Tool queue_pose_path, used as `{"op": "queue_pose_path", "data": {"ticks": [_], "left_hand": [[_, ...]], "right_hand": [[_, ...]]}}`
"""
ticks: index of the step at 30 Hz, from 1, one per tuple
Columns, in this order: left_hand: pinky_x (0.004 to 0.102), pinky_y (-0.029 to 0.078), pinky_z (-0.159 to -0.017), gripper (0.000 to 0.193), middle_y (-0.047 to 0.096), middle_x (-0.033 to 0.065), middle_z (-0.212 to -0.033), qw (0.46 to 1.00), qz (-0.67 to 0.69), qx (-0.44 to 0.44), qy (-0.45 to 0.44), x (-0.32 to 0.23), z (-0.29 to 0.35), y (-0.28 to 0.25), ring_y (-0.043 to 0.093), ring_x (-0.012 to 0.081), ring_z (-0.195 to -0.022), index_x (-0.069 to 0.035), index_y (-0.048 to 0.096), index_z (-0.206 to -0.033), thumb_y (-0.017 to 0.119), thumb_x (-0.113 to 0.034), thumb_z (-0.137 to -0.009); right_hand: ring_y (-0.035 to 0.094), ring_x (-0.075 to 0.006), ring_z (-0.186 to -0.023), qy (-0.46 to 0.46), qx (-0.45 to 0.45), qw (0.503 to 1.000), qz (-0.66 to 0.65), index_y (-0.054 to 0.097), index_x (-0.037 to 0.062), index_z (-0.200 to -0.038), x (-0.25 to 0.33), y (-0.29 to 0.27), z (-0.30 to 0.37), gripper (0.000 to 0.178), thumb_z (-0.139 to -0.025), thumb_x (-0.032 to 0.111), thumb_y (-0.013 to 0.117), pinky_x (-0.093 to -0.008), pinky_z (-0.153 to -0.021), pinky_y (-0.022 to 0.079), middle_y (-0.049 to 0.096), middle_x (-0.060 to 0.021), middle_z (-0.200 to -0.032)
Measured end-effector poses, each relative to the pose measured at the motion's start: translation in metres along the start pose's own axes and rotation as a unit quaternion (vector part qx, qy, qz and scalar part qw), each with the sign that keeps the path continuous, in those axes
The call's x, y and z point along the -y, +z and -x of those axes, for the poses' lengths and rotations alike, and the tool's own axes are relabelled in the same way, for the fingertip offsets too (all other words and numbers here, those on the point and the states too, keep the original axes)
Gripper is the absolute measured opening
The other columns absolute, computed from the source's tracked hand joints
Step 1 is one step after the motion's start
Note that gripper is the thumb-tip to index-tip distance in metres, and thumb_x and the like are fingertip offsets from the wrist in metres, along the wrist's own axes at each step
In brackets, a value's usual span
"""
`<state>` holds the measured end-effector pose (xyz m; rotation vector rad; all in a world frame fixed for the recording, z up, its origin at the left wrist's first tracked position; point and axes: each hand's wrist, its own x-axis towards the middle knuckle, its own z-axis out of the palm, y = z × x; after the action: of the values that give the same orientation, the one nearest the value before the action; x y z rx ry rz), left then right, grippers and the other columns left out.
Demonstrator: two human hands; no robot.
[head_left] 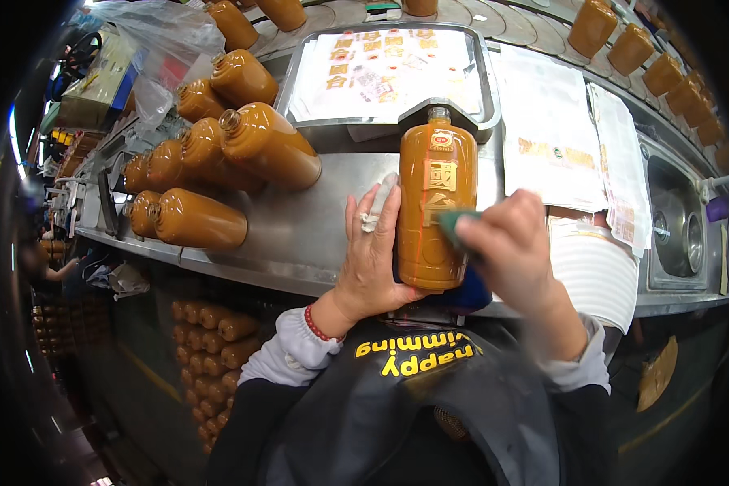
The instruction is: The person wipes amber-colored bottles with a cloth, then applies and smooths paper labels onto the bottle surfaces. They handle each bottle one at a time, rotating it to align and press the label, and occasionally wipe the surface again after labeling.
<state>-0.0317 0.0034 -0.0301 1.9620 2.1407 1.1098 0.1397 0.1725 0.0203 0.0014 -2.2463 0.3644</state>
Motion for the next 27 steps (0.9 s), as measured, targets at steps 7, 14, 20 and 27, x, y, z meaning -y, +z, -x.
{"op": "queue_pose_path", "data": {"ticks": [7,14,20,27], "left_hand": [[0.0676,0.008,-0.117,0.135,0.038,0.0242,-0.156,0.999,0.005,0.026,-0.022,-0.007,-0.002,-0.005,0.033,0.0462,-0.143,0.002,0.02,-0.159,0.082,-0.07,-0.063],[0.0676,0.008,-0.117,0.135,0.042,0.0236,-0.154,1.0,0.009,0.009,-0.021,-0.01,0.001,-0.004,0.036,0.0459,-0.14,0.001,0.022,-0.159,0.083,-0.07,-0.062],[0.0681,0.009,-0.117,0.134,0.043,0.023,-0.153,0.999,0.023,0.0,-0.032,-0.006,0.005,-0.002,0.038,0.0458,-0.139,-0.001,0.023,-0.16,0.082,-0.07,-0.062],[0.069,0.01,-0.116,0.131,0.044,0.0229,-0.152,0.999,-0.036,0.001,-0.009,-0.02,-0.003,-0.013,0.039,0.0449,-0.137,-0.001,0.026,-0.159,0.083,-0.068,-0.063]], "right_hand": [[0.061,-0.026,-0.078,0.213,0.006,0.959,-0.185,0.072,0.0052,-0.104,-0.044,-0.003,-0.018,0.026,-0.079,-0.001,0.073,-0.0373,-0.076,0.048,0.063,-0.0083,-0.083],[0.066,-0.0189,-0.075,0.202,0.204,0.875,-0.389,0.072,0.005,-0.103,-0.034,-0.023,-0.013,0.023,-0.082,-0.001,0.075,-0.0306,-0.067,0.052,0.067,-0.0071,-0.094],[0.059,-0.0271,-0.082,-0.026,0.135,0.977,-0.164,0.072,0.0065,-0.101,-0.003,-0.019,-0.001,0.03,-0.071,0.002,0.076,-0.0385,-0.071,0.049,0.059,-0.0072,-0.088],[0.062,-0.0232,-0.071,0.149,0.049,0.982,-0.109,0.067,0.0047,-0.095,-0.032,-0.002,-0.055,0.018,-0.078,0.007,0.073,-0.0368,-0.066,0.051,0.057,-0.0088,-0.076]]}}
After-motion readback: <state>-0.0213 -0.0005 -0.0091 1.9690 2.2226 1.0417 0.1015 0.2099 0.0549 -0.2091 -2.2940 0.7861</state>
